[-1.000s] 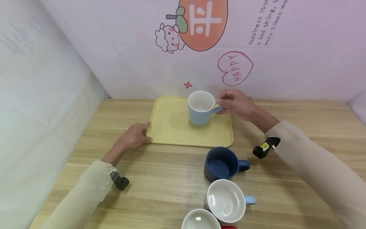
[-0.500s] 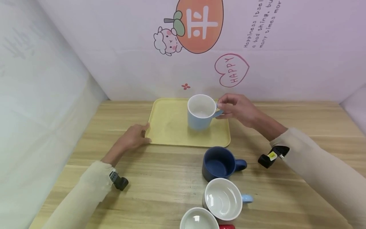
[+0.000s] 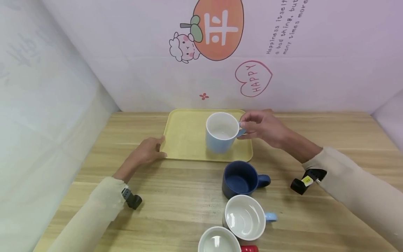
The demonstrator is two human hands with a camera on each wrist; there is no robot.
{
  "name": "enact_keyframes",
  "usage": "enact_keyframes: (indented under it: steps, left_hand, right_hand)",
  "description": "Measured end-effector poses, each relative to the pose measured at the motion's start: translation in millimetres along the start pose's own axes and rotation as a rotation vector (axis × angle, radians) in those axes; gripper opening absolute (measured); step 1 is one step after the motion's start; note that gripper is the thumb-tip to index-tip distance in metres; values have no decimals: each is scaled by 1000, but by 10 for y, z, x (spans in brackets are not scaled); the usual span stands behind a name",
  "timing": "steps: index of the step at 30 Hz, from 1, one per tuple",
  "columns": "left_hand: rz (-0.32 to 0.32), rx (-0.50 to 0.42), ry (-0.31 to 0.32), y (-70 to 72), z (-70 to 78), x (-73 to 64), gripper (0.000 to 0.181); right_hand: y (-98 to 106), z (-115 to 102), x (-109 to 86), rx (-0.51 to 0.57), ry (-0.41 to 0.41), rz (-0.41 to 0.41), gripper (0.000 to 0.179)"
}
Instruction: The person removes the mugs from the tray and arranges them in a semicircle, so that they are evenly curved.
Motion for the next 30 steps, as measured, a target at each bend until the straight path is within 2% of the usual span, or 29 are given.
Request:
enact_keyframes:
  steps: [4, 11, 22, 30]
  left_hand:
    - [5, 4, 19, -3, -16, 5, 69]
    - [5, 6, 12, -5, -23, 21, 70]
    - [-24, 12, 17, -4, 5, 45, 72]
    - [-8, 27, 5, 5, 4, 18, 70]
  right_hand:
    - [-52, 24, -10, -8, -7, -25, 8]
    - [-153, 82, -66, -15, -29, -38, 8]
    - [-281, 215, -124, 37, -31, -74, 14]
    - [-350, 312, -127, -15, -61, -105, 4]
Point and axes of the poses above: each hand's wrist, its own x-axis towards the middle knuckle, its own y-axis out of the back of the hand, z = x × y, the point moved 5 cm from there along x, towards the middle knuckle, and after that the axes turned 3 degrees about -y, right-handed, at the moved point
